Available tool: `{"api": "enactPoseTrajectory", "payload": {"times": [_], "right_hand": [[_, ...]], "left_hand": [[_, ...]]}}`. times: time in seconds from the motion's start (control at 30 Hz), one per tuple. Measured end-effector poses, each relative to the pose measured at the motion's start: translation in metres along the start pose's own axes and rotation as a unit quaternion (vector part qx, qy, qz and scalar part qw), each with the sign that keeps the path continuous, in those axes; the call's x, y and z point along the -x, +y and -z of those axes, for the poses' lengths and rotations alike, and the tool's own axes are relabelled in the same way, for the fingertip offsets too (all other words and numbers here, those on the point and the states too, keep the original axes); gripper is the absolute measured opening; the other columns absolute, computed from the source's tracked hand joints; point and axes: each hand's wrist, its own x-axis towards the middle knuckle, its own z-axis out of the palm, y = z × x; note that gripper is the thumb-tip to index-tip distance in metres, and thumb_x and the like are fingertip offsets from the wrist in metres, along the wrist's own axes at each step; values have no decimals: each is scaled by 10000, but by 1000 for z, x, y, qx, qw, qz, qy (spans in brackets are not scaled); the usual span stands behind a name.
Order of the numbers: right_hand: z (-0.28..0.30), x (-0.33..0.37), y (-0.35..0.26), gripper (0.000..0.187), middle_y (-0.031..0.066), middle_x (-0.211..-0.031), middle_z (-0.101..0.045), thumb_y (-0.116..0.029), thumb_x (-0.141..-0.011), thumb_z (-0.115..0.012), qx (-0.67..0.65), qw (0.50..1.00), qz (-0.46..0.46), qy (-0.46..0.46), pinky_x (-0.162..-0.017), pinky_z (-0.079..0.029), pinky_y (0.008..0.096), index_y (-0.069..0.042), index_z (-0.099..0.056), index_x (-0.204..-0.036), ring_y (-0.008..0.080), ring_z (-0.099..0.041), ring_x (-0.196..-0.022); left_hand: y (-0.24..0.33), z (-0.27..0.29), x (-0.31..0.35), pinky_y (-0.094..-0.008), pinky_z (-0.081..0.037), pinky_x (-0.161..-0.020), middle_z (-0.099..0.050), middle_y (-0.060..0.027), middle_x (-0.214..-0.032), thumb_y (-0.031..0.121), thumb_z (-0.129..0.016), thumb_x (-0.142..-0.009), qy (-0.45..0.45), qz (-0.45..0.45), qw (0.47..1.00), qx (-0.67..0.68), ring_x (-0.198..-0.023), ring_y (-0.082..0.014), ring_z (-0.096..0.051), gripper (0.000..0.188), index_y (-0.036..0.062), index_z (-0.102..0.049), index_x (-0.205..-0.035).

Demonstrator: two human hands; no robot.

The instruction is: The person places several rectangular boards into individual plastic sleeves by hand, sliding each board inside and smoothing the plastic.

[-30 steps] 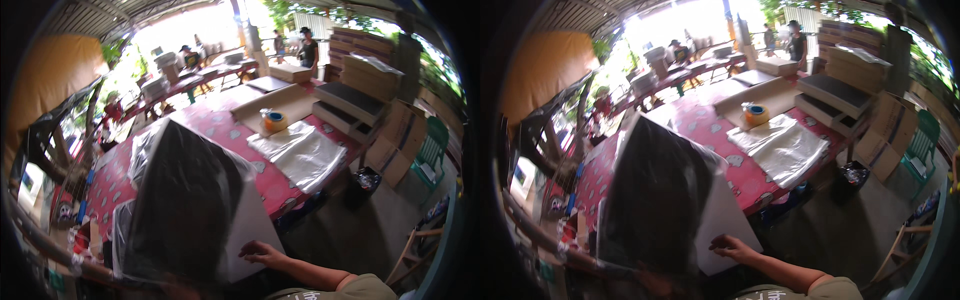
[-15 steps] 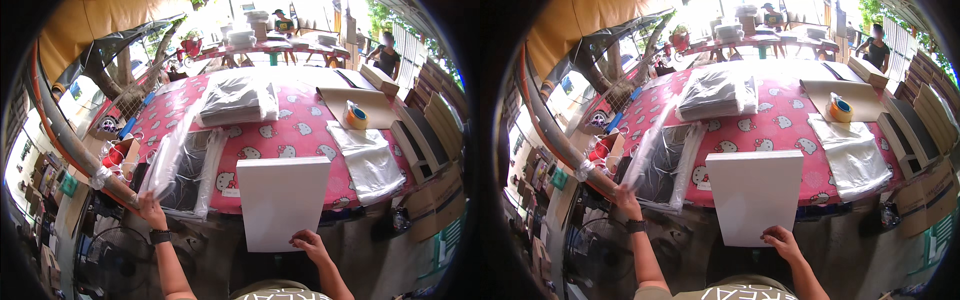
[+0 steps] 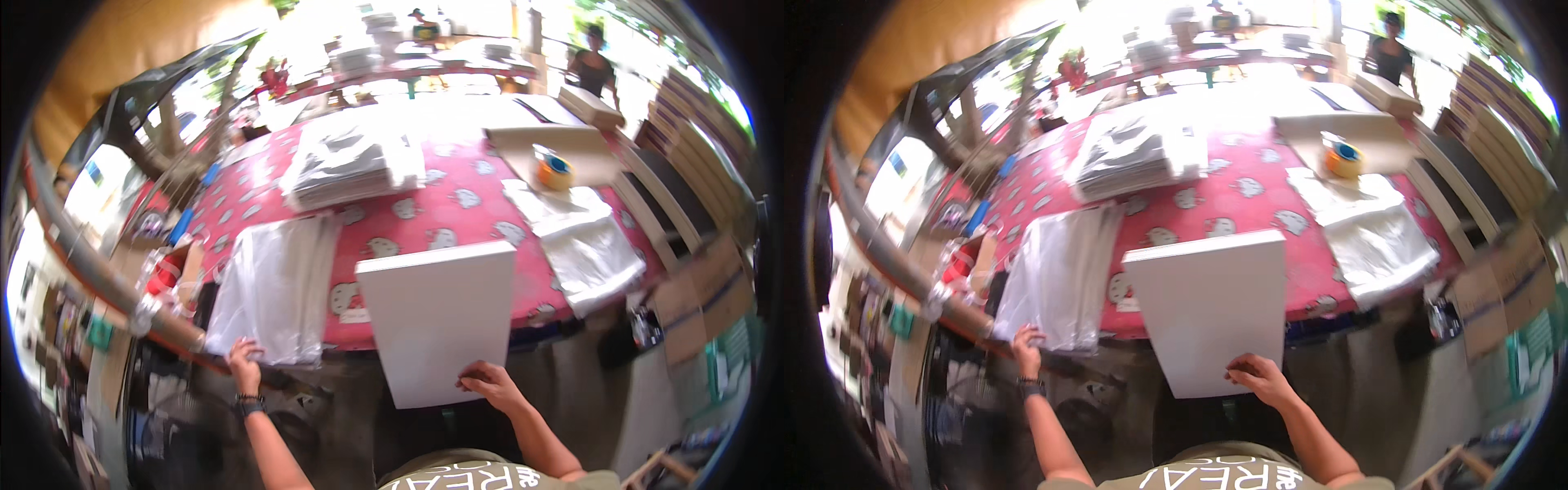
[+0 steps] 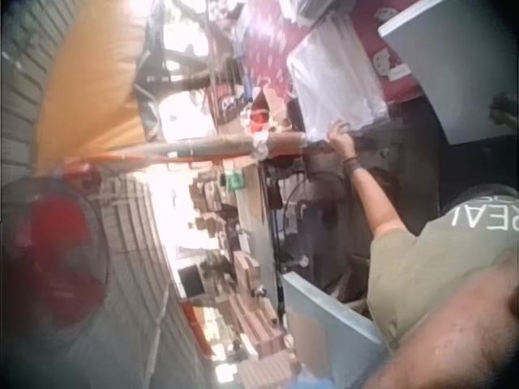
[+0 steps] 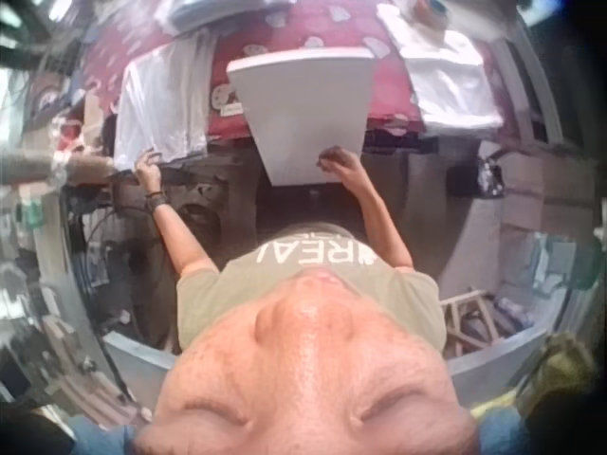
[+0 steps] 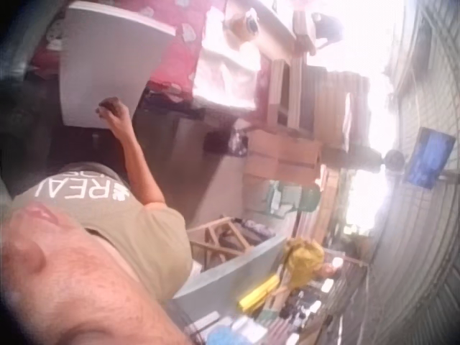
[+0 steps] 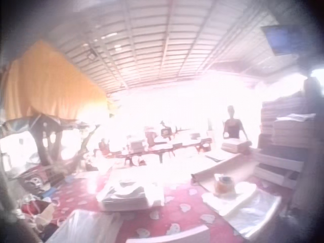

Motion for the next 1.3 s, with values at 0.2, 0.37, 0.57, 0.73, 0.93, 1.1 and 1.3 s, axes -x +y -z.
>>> {"api": "enactPoseTrajectory", "payload": {"times": [0.2, 0.37, 0.57, 0.73, 0.93, 1.1, 1.3], "right_hand": [[58, -21, -32, 108, 86, -728, -582, -48, -746, -591, 315, 895, 225, 223, -600, -440, 264, 8, -586, -838, 152, -551, -652], [165, -25, -48, 192, 134, -838, -571, 22, -702, -547, 469, 724, 243, 445, -706, -433, 329, -17, -585, -886, 281, -533, -791], [209, -36, -50, 254, 95, -944, -571, 12, -662, -561, 569, 640, 255, 449, -799, -405, 352, -34, -588, -910, 271, -490, -906], [228, -51, -43, 184, 87, -871, -599, -99, -677, -612, 557, 713, 185, 384, -779, -405, 327, -72, -612, -859, 270, -499, -881], [243, -68, -38, 143, 117, -675, -608, -169, -784, -561, 369, 745, 187, 524, -578, -445, 348, -28, -541, -789, 258, -600, -650], [250, -61, -39, 172, 106, -729, -604, -129, -741, -601, 289, 826, 202, 439, -621, -452, 289, -29, -537, -866, 192, -592, -680], [247, -35, -41, 156, 96, -802, -602, -131, -680, -662, 486, 765, 230, 354, -665, -446, 299, -36, -594, -782, 236, -581, -728]], "left_hand": [[58, -2, 49, -404, -379, -817, -549, -141, -929, -66, -460, -656, 194, -46, 980, -10, -945, -306, -487, 156, 2, -557, -757], [162, -54, 94, -319, -417, -732, -531, -91, -794, -54, -509, -680, 185, -28, 961, 205, -788, -219, -509, 72, 17, -503, -691], [197, -83, 117, -328, -418, -720, -528, -108, -820, -70, -494, -668, 73, -102, 954, 274, -777, -237, -506, 99, 24, -505, -695], [187, -88, 92, -309, -404, -743, -515, -87, -940, 28, -506, -758, 53, 32, 924, 378, -863, -191, -488, 124, 16, -515, -882], [199, -120, 5, -297, -397, -763, -495, -96, -1005, 289, -424, -872, 32, 90, 817, 569, -925, -166, -479, 341, -6, -448, -1043], [169, -156, -10, -286, -409, -738, -503, -103, -1010, 330, -376, -886, -67, 68, 879, 466, -887, -172, -502, 409, -30, -422, -1074], [181, -155, -5, -239, -421, -636, -545, -84, -882, 248, -342, -895, -2, 212, 777, 592, -755, -137, -527, 331, -27, -462, -1034]]}}
